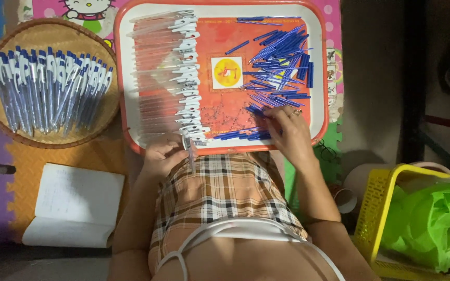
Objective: The person assembles pens by inserting blue ink cartridges into clear plastic barrels. They pick up a barrel and a cartridge from a tray, insert the cartridge into the barrel, and place the assembled pen into a woven basket. The process is repeated continuously.
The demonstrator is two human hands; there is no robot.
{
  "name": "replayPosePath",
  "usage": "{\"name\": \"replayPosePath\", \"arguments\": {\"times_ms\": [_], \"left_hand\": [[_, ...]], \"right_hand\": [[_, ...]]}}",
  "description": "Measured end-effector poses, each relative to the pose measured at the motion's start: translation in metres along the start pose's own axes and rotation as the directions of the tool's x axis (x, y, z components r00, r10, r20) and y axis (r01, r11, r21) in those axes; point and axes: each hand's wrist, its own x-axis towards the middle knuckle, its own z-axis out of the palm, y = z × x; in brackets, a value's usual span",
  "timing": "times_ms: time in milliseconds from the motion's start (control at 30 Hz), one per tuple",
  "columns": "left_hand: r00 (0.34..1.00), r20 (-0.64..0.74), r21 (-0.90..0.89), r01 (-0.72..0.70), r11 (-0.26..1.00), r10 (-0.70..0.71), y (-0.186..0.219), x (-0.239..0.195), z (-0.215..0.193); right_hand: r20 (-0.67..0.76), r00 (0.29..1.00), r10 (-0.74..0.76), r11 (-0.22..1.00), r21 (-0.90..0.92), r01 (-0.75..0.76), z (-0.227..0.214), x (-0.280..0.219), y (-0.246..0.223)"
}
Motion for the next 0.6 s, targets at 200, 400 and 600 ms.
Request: {"name": "replayPosePath", "arguments": {"times_ms": [200, 400, 600], "left_hand": [[0.997, -0.029, 0.026, 0.071, 0.997, -0.07, -0.005, -0.007, -0.003], [0.991, 0.025, 0.236, 0.124, 0.964, -0.133, -0.019, -0.004, -0.012], [0.982, 0.1, 0.044, 0.159, 0.986, -0.163, -0.006, 0.001, -0.003]], "right_hand": [[0.165, 0.979, 0.116, 0.942, -0.332, -0.055, 0.002, 0.0, 0.002], [0.133, 0.985, 0.107, 0.918, -0.393, -0.047, -0.007, 0.014, -0.004], [0.081, 0.964, 0.254, 0.926, 0.268, -0.267, -0.019, 0.015, -0.027]]}}
